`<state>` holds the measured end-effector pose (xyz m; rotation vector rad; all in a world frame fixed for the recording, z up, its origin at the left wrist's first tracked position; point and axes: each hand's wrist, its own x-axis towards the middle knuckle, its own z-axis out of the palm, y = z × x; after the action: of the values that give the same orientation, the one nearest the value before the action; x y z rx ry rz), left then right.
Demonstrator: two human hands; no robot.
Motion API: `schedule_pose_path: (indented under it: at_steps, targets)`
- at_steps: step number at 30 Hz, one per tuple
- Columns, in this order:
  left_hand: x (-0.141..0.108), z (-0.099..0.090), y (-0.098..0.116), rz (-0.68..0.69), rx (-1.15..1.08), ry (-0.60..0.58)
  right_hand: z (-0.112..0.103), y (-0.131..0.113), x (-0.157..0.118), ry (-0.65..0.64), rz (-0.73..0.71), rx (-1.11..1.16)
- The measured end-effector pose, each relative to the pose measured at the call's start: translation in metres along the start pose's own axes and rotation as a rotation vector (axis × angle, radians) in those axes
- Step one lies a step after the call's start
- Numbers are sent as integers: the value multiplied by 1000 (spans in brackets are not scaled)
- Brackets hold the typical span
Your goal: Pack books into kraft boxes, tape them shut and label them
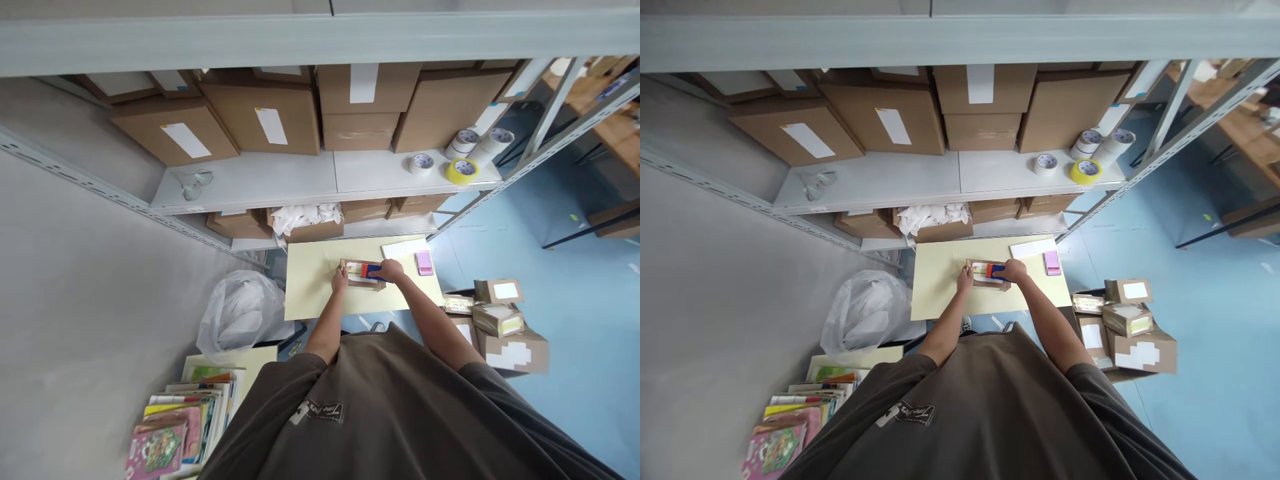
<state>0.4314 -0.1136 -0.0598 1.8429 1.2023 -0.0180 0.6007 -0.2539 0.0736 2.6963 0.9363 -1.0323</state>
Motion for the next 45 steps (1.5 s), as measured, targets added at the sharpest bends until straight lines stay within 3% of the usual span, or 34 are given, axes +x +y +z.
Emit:
schedule_pose_path:
  at_steps: [2,8,11,13,17,23,26,30,33,35,38,41,45]
  targets:
    - [-5,11,5,-7,-3,-8,-2,29,-3,3,1,-10]
    - [-3,20,9,-3,-9,-19,-8,157,-31,3,126,-72]
    - [4,13,2,23,-76,-17,-11,174,-38,7,132,-45]
    - [8,3,-6,40,-145,-24,-13,159,-37,1,110,-14]
    - [14,-22,-23,58,-264,-33,-18,100,-35,20,56,29]
    - [20,-69,-32,-25,-215,155,-34,-4,-38,43,-35,72]
    - [17,-92,-30,-2,-203,225,-41,-55,-37,59,-67,34]
    - [1,-106,-25,107,-188,176,-40,-116,-36,72,-96,22]
    - [-11,-109,-20,93,-147,134,-35,-145,-38,87,-106,29]
    - [-16,-108,-15,53,-136,115,-33,-150,-40,99,-113,25]
    - [-22,-95,-5,34,-146,80,-34,-137,-41,98,-102,23]
    - [-31,-63,12,51,-135,69,-36,-102,-45,99,-63,27]
    - [-49,-8,42,61,-49,27,-37,-34,-59,108,12,42]
